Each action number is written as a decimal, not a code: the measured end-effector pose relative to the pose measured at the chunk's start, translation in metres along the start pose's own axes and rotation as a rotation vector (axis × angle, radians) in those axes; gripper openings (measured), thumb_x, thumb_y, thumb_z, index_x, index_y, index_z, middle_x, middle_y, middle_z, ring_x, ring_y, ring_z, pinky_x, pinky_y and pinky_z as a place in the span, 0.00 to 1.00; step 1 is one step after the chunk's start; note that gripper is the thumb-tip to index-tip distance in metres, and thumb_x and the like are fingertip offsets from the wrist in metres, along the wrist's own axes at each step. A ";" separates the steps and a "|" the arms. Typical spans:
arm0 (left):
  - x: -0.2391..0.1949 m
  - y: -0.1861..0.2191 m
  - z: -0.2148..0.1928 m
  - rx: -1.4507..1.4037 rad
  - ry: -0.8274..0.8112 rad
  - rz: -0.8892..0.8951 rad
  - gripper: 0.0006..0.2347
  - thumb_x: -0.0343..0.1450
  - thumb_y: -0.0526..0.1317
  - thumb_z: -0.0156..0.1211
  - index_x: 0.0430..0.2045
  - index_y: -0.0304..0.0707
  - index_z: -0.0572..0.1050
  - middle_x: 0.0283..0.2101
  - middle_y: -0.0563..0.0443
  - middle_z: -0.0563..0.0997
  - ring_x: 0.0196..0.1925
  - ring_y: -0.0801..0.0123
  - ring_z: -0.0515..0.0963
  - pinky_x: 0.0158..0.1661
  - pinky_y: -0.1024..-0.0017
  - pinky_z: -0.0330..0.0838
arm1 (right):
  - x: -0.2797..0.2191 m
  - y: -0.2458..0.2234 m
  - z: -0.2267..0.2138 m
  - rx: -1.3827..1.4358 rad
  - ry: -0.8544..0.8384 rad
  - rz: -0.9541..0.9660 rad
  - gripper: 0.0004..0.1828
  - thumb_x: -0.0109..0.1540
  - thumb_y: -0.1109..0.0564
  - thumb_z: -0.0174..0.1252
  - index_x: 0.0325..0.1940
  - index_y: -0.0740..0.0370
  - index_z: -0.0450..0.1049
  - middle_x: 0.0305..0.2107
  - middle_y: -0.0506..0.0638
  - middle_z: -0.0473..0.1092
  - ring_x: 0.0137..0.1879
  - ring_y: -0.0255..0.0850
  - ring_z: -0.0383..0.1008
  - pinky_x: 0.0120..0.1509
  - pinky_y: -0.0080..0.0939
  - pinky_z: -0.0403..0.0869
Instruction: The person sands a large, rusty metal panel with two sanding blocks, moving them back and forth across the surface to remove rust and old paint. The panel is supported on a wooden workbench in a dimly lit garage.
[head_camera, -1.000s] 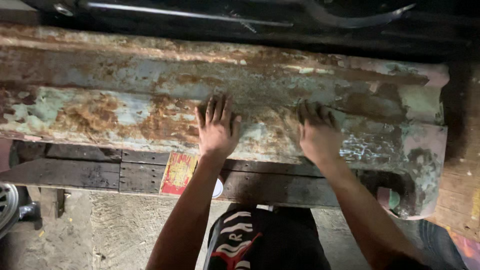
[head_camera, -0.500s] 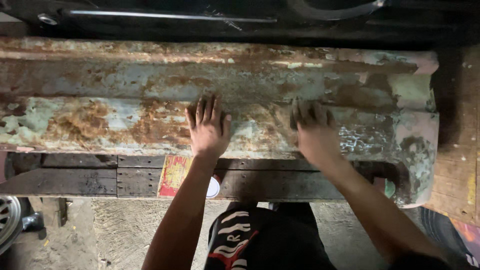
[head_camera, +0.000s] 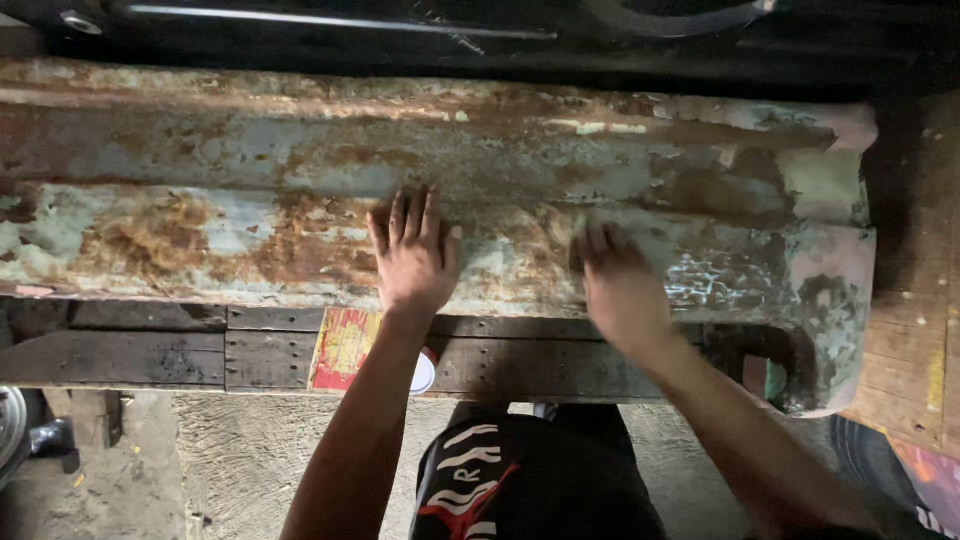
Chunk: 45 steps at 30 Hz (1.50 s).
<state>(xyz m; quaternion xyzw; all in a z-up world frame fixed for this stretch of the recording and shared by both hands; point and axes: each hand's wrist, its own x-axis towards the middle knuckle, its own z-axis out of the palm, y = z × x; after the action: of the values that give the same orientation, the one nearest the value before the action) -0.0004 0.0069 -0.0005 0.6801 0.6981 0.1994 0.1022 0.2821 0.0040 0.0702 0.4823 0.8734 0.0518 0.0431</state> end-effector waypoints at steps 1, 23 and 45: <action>0.000 0.000 0.000 -0.006 -0.009 -0.005 0.27 0.78 0.52 0.45 0.73 0.42 0.58 0.73 0.41 0.63 0.76 0.47 0.58 0.71 0.34 0.36 | -0.005 -0.003 0.001 0.020 0.046 -0.004 0.26 0.62 0.57 0.57 0.63 0.71 0.73 0.58 0.65 0.72 0.62 0.54 0.74 0.63 0.50 0.74; -0.004 -0.001 0.000 -0.037 0.002 -0.018 0.28 0.77 0.53 0.47 0.72 0.42 0.59 0.74 0.41 0.63 0.77 0.47 0.57 0.73 0.36 0.37 | 0.018 -0.019 -0.006 0.205 0.130 0.192 0.25 0.62 0.57 0.59 0.63 0.65 0.72 0.57 0.57 0.71 0.62 0.57 0.71 0.62 0.54 0.73; -0.001 0.000 -0.005 -0.004 -0.061 -0.018 0.28 0.76 0.53 0.47 0.72 0.42 0.58 0.75 0.42 0.60 0.77 0.47 0.55 0.72 0.35 0.36 | -0.005 -0.022 0.001 0.267 0.247 0.238 0.20 0.69 0.58 0.53 0.65 0.65 0.73 0.57 0.61 0.71 0.63 0.57 0.71 0.66 0.55 0.72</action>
<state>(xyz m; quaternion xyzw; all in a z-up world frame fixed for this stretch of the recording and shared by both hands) -0.0020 0.0051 0.0039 0.6794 0.7004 0.1787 0.1266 0.2667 -0.0119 0.0664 0.5734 0.8081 -0.0008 -0.1349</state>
